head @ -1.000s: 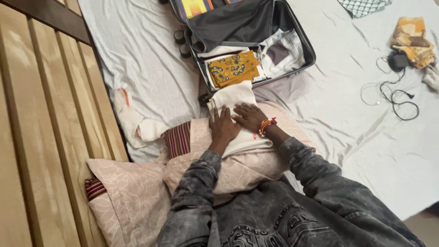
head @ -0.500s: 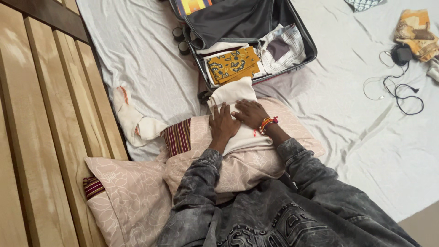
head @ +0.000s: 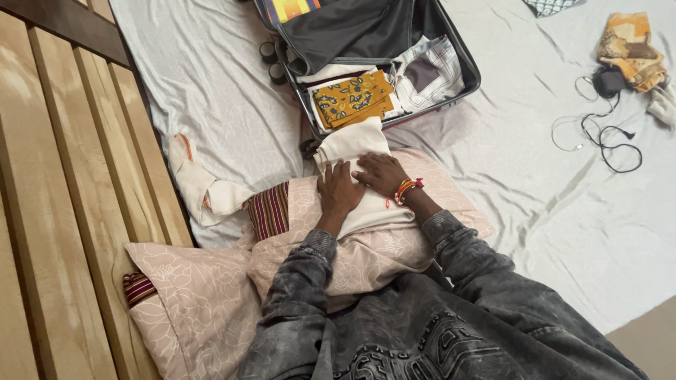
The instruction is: The person folds a white long-sleeved garment by hand on a bed.
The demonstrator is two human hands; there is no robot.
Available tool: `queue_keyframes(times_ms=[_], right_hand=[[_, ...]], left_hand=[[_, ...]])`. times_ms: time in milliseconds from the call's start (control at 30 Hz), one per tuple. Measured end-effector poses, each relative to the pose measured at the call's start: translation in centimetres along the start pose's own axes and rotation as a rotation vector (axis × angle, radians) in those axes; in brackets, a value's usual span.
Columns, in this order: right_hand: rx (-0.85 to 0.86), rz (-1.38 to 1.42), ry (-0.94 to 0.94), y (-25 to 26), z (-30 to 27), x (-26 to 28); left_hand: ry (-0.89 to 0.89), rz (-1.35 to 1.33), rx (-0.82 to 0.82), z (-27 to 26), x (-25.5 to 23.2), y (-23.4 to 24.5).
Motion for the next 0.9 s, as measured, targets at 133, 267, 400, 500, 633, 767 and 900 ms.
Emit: queue_keyframes(times_ms=[133,267,400,500,633,767,900], right_hand=[[-0.013,0.009,0.057,0.3,-0.2,0.2],[-0.026,0.036,0.039,0.9,-0.4,1.1],[-0.089,0.203,0.004,1.8,-1.1,0.6],[-0.258,0.232,0.026,2.7,-3.2,-1.8],[-0.189,0.095,-0.119,3.6,-7.1,-6.7],[-0.071,0.064,-0.474,4.6,-10.0,-9.1],[0.056,0.162,-0.717,6.2,-12.3,-9.6]], left_hand=[[0.001,-0.026,-0.023,0.0,0.0,-0.2],[-0.012,-0.031,-0.034,0.0,0.4,-0.5],[-0.101,-0.069,-0.167,-0.4,0.9,-0.6],[-0.139,-0.050,-0.220,-2.3,3.2,0.6],[0.150,0.066,0.018,-5.7,10.1,5.2],[0.437,-0.090,-0.051,-11.9,13.1,9.8],[0.727,-0.270,0.095,-14.4,13.7,10.8]])
Point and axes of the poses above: each hand's wrist, its own z-axis towards the middle knuckle, its own y-axis out of the back of the hand, x = y × z, the point moved 3 cm from there along z, towards the middle knuckle, and after that the axes turned 2 degrees about -y, right-handed, at the moved point
